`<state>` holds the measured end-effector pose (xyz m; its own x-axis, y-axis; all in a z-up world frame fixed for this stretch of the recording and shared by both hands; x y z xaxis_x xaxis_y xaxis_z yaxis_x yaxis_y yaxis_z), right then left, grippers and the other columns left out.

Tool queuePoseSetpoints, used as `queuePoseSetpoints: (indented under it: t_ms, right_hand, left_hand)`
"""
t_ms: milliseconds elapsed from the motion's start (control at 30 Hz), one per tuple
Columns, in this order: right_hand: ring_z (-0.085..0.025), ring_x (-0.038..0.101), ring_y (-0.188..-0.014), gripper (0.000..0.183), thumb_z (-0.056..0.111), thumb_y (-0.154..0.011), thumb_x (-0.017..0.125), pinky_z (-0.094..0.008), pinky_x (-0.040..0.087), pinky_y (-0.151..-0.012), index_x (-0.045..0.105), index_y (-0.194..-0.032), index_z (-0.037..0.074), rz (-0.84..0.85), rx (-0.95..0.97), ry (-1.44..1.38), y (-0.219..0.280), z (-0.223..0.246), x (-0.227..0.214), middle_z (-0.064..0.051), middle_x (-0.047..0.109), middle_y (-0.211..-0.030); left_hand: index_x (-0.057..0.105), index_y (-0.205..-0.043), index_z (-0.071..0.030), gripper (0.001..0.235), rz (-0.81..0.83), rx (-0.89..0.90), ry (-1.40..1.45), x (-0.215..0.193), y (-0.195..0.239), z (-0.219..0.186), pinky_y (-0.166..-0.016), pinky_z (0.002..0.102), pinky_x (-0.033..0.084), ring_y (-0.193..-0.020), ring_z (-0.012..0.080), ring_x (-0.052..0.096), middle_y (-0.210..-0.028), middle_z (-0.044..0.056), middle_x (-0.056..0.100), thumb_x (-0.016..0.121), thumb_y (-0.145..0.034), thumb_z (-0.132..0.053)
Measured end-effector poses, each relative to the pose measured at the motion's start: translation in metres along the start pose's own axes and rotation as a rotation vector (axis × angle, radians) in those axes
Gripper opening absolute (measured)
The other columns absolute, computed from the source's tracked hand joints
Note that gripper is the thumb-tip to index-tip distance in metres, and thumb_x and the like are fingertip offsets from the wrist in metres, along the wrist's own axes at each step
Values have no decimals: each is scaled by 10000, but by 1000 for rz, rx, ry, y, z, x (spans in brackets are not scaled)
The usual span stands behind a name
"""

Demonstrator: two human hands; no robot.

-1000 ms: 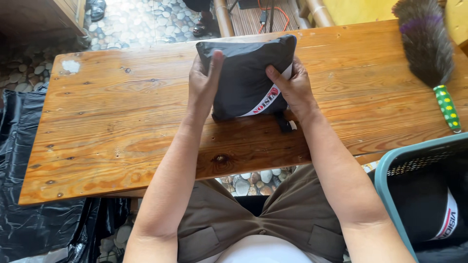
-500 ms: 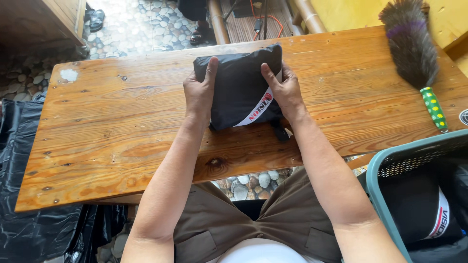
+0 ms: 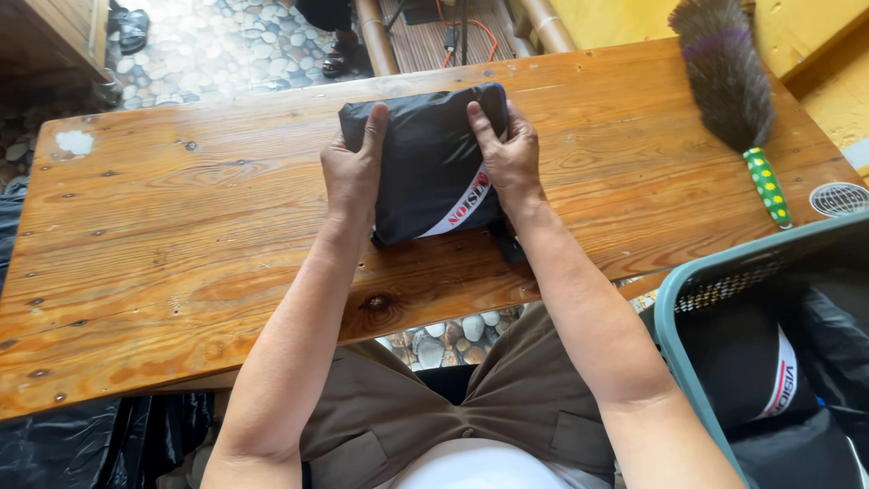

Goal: The person folds a black plastic sheet around an object on a wooden table, then places the wrapped item into a black zippered pouch and closes it. The person uses a small brush to smooth the plastic during folding.

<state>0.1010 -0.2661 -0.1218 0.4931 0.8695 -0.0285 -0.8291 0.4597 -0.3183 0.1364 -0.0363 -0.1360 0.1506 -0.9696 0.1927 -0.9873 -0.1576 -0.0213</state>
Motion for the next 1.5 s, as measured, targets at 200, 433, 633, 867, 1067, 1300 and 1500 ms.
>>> queuePoseSetpoints:
  t_ms: [200,433,633,867,1067,1300,1500]
  right_hand:
    - [-337,674,-1136,732,784,-985,425,-500,496,-998,680,-1186,129,152,107,308,6,0,-14,-175,722,-1086]
    - [-459,603,-1023,498,391,-1044,630,-564,476,-837,607,-1283,-45,-54,-334,1089,-93,-51,-198,-294,659,-1131]
    - [-475,340,-1446,772,237,-893,641,-569,287,-1158,368,-1542,-80,-116,715,1580,-76,-57,-364,-326,341,-1592]
    - [-568,579,-1172,564,264,-1042,416,-626,471,-949,488,-1412,-156,53,285,1413,-88,-67,-317,-427,568,-1318]
    - [-529,616,-1112,505,237,-1047,421,-582,477,-958,519,-1540,190,450,-6,1039,41,63,-134,-313,646,-1207]
    - [-438,704,-955,449,293,-1103,401,-551,582,-789,529,-1531,341,503,-193,1257,70,78,-138,-184,666,-1002]
    - [-442,734,-867,452,303,-1072,445,-570,605,-791,554,-1505,373,610,-5,1060,107,107,-112,-185,712,-999]
  left_hand:
    - [739,-988,-98,487,71,-92,-26,-12,-27,45,-517,330,625,-607,167,719,-710,61,705,768,-886,-573]
    - [638,-1191,-87,560,32,-302,-57,-27,-16,18,-851,287,581,-981,160,697,-1059,59,727,599,-877,-549]
    - [650,-1125,-139,394,22,-349,73,-26,-25,23,-592,312,551,-808,146,669,-917,10,687,688,-865,-432]
    - [609,-1190,-226,447,122,-370,124,-23,-15,10,-728,317,514,-950,107,639,-1043,-49,679,643,-836,-497]
    - [592,-1331,-133,855,169,-380,209,-24,-18,15,-847,423,591,-1065,270,688,-1188,101,688,337,-842,-786]
    - [459,-1499,-73,1124,211,-326,282,-25,-10,8,-1003,570,550,-1262,435,625,-1372,218,598,156,-802,-902]
    - [273,-1614,-112,1069,125,-353,360,-29,-4,-4,-1162,568,446,-1370,402,569,-1510,193,530,99,-843,-831]
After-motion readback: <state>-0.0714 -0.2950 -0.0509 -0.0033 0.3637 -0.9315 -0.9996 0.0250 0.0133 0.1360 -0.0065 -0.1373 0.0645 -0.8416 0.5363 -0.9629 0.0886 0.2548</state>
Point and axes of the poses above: each hand's wrist, its own y-axis away from the middle knuckle, its own x-axis out of the palm, z = x × y, the point moved 6 cm from there along -y, towards the middle knuckle
